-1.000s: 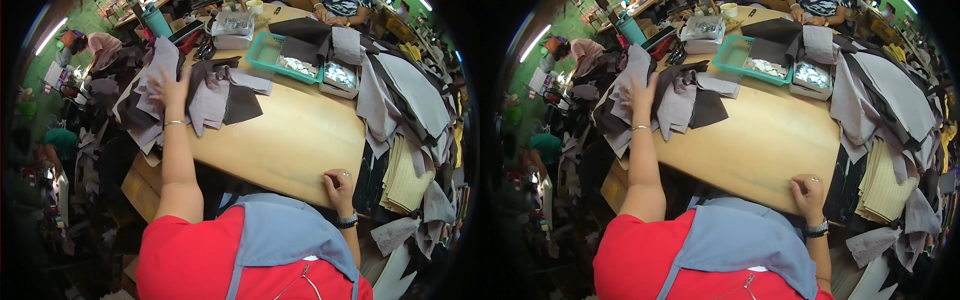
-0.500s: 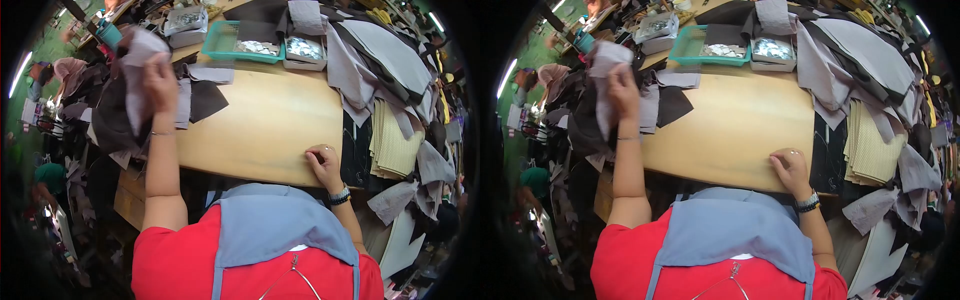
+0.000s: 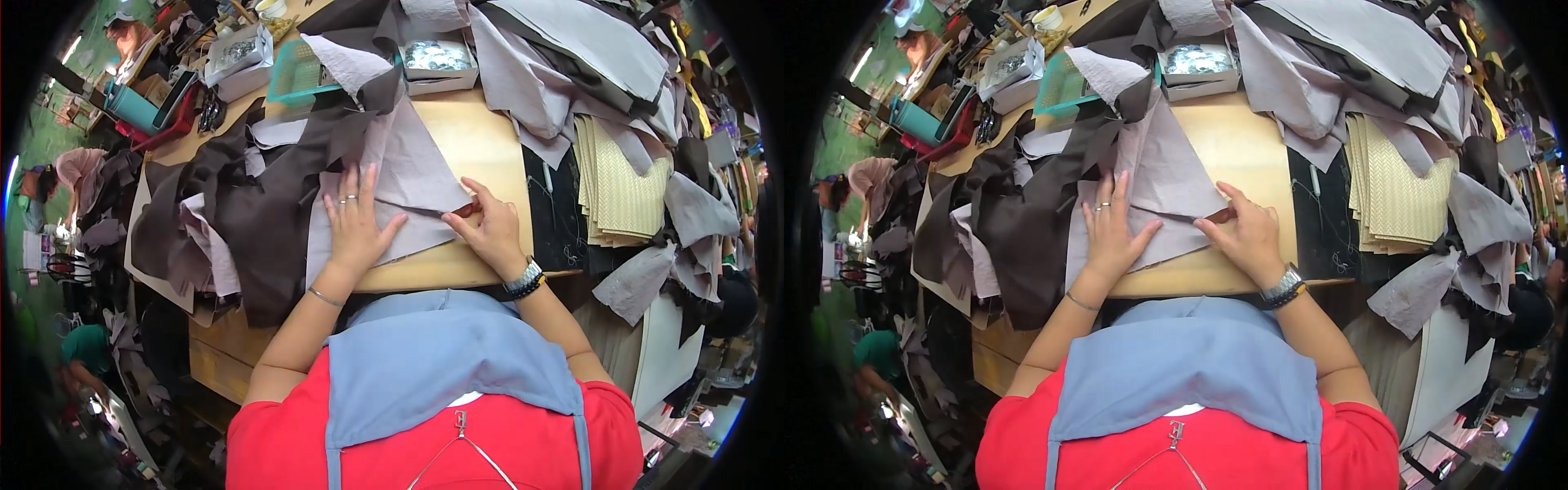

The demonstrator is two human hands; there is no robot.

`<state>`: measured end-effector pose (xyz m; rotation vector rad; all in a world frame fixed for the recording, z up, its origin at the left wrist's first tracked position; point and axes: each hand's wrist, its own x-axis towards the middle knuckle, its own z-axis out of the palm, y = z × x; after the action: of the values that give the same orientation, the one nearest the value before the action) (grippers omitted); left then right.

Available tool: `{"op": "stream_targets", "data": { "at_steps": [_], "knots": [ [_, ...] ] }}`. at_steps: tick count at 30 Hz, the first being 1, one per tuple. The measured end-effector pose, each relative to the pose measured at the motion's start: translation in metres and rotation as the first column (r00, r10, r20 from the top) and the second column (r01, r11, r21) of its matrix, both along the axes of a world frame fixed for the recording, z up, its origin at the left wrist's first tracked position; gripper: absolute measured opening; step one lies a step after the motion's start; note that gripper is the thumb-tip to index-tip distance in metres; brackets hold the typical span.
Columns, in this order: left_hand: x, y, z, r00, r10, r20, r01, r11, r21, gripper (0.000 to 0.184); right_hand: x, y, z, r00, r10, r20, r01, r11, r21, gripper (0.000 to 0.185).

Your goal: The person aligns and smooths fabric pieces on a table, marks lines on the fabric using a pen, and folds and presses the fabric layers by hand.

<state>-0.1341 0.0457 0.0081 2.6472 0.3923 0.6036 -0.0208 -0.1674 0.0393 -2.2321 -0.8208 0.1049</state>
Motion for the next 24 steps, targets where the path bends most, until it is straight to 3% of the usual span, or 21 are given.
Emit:
{"op": "stream_targets", "data": {
  "at_steps": [2, 4, 5, 7, 9, 11, 12, 16, 18, 19, 20, 22, 24],
  "knots": [
    [0.002, 0.005, -0.001, 0.998, -0.061, -0.029, 0.058, 0.993, -0.099, 0.070, 0.003, 0.004, -0.010, 0.997, 0.021, 0.078, -0.017, 0.999, -0.046, 0.034],
    [0.008, 0.017, 0.005, 0.995, -0.066, 0.068, 0.079, 0.975, -0.208, 0.046, 0.005, 0.005, -0.013, 0.994, 0.022, 0.112, -0.015, 0.998, -0.058, 0.021],
    [0.010, 0.032, -0.002, 0.992, -0.032, 0.119, 0.078, 0.911, -0.404, 0.040, 0.006, 0.005, -0.012, 0.994, 0.014, 0.105, -0.008, 0.999, -0.049, 0.015],
    [0.012, 0.067, 0.006, 0.962, 0.110, 0.251, 0.068, 0.791, -0.608, 0.029, 0.008, 0.000, -0.013, 0.997, -0.006, 0.071, 0.005, 1.000, 0.002, 0.008],
    [0.011, 0.127, 0.022, 0.860, 0.316, 0.401, -0.031, 0.816, -0.577, 0.022, 0.012, -0.012, -0.015, 1.000, -0.016, 0.024, 0.014, 0.996, 0.083, 0.006],
    [-0.001, 0.185, 0.043, 0.789, 0.334, 0.515, 0.017, 0.827, -0.562, 0.020, 0.013, -0.027, -0.014, 0.998, -0.063, 0.028, 0.060, 0.994, 0.087, 0.007],
    [-0.005, 0.199, 0.065, 0.780, 0.261, 0.570, 0.163, 0.793, -0.586, 0.021, 0.012, -0.031, -0.012, 0.996, -0.087, 0.033, 0.084, 0.992, 0.092, 0.007],
    [-0.002, 0.208, 0.116, 0.928, 0.106, 0.357, 0.090, 0.867, -0.490, 0.022, 0.004, -0.039, -0.007, 0.993, -0.110, 0.045, 0.102, 0.981, 0.166, 0.007],
    [-0.002, 0.192, 0.130, 0.977, 0.012, 0.213, 0.093, 0.873, -0.479, 0.023, 0.005, -0.045, -0.015, 0.982, -0.131, -0.134, 0.162, 0.956, 0.247, 0.007],
    [-0.002, 0.173, 0.129, 0.984, 0.024, 0.175, 0.060, 0.886, -0.460, 0.025, 0.007, -0.048, -0.017, 0.966, -0.132, -0.223, 0.193, 0.940, 0.283, 0.007],
    [-0.005, 0.155, 0.132, 0.998, 0.016, 0.062, 0.002, 0.963, -0.271, 0.027, 0.008, -0.050, -0.015, 0.969, -0.135, -0.205, 0.187, 0.947, 0.261, 0.007],
    [-0.006, 0.139, 0.133, 0.985, 0.013, -0.170, -0.062, 0.955, -0.291, 0.027, 0.009, -0.052, -0.007, 0.974, -0.147, -0.175, 0.184, 0.958, 0.220, 0.006],
    [-0.005, 0.120, 0.145, 0.963, 0.142, -0.230, -0.192, 0.958, -0.211, 0.029, 0.015, -0.059, -0.005, 0.975, -0.164, -0.153, 0.191, 0.963, 0.190, 0.007]
  ]
}}
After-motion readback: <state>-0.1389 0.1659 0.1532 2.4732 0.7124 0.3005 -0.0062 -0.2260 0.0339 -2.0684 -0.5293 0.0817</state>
